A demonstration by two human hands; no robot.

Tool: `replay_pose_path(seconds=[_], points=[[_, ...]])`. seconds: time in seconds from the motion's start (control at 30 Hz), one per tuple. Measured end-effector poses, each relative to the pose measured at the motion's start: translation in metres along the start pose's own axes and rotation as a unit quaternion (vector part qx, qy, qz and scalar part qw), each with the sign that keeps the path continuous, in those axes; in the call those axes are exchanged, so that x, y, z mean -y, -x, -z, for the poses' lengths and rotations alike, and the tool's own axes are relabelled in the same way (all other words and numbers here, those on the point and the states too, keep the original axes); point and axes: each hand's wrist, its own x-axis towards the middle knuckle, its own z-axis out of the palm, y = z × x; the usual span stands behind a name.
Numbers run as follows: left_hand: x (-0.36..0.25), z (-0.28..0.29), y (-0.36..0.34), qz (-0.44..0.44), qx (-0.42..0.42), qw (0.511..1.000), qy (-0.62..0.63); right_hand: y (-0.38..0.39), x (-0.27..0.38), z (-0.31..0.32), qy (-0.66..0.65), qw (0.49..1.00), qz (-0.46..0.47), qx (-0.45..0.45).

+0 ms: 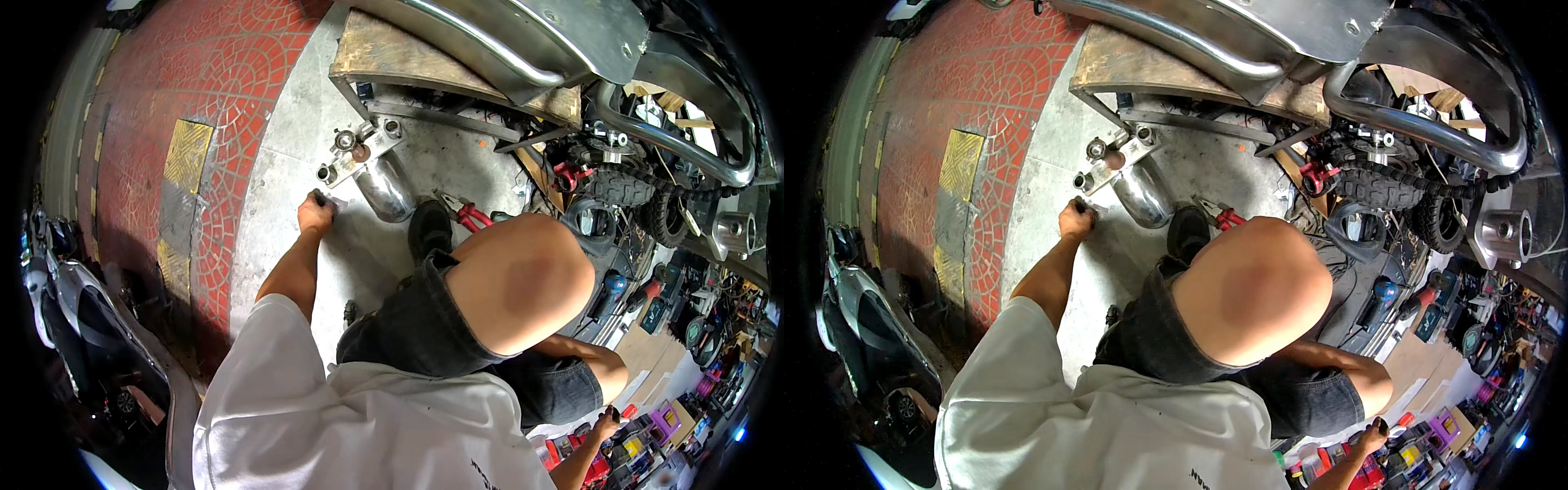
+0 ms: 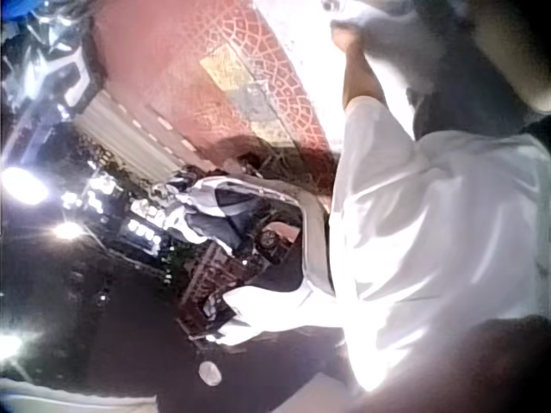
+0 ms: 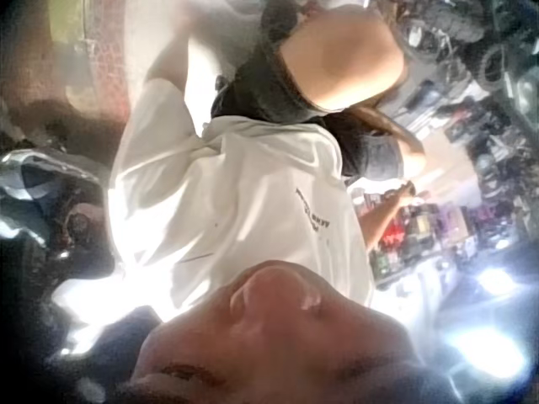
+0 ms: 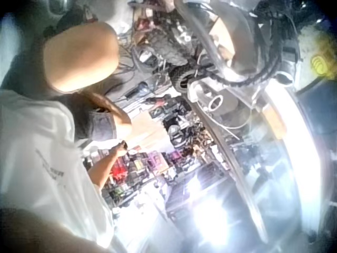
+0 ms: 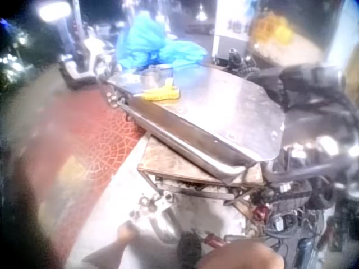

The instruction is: The person sits on the floor of a workshop and uses a screwdriver to adjust components on a scooter engine. They then use a hammer and a wooden block to tap and align parts of the engine assembly.

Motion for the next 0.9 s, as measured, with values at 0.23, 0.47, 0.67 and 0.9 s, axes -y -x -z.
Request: replay_pose_path(seconds=[0.23, 0.47, 0.67, 0.9], points=[[-0.003, 0.024, 0.005, 0.230, 0.006, 0.849, 0.475, 0.002, 0.026, -0.007, -0.046, 0.999, 0.003, 0.001], [0.003, 0.016, 0.022, 0.146, -0.022, 0.986, 0.076, -0.008, 0.026, -0.008, 0.013, 0.995, 0.092, 0.025], [-0.004, -0.004, 0.053, 0.129, -0.043, 0.990, -0.044, -0.005, 0.049, -0.009, 0.059, 0.997, 0.054, 0.021], [0.012, -0.007, 0.066, 0.211, -0.109, 0.971, 0.038, -0.020, -0.001, -0.019, 0.104, 0.983, 0.148, -0.044]])
